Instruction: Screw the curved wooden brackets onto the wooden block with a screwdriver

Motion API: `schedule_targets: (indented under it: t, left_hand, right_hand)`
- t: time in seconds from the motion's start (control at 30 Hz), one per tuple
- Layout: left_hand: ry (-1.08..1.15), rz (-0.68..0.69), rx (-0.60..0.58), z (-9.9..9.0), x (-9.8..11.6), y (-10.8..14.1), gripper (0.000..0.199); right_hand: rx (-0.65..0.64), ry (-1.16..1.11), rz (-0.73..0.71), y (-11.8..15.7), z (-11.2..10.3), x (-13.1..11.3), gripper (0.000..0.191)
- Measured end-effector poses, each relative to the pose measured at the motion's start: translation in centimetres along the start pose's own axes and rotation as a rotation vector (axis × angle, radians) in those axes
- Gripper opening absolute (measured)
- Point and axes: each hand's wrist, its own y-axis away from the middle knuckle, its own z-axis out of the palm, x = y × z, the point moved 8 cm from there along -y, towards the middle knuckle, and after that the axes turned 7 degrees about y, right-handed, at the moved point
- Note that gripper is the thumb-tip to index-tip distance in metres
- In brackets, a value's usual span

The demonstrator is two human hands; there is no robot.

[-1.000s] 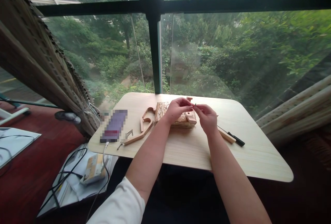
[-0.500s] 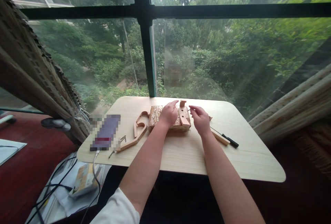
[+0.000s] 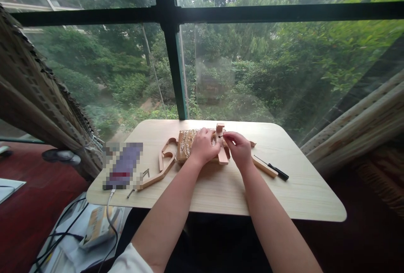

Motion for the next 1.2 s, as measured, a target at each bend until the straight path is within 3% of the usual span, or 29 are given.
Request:
schedule_targets:
  t: [0.47,0.73,0.9,1.2]
  left_hand:
    - [-0.099,-0.036,-0.042,0.3,0.7,0.0,0.032]
    - [-0.069,-0.064,-0.137,0.7,0.3,-0.2,0.036]
    - [-0.056,-0.036,-0.215,1.3,0.1,-0.3,0.043]
    - [-0.083,0.032,-0.205,1.4,0.4,-0.3,0.041]
  right_hand:
    - [-0.002,0.088,-0.071,-0.1,0.3,-0.4,0.014]
    - [-0.026,0.124,-0.051,-0.1,0.8,0.3,0.016]
    - [-0.035,0.14,-0.047,-0.2,0.8,0.2,0.017]
    - [-0.047,0.128,-0.045,-0.4,0.6,0.6,0.016]
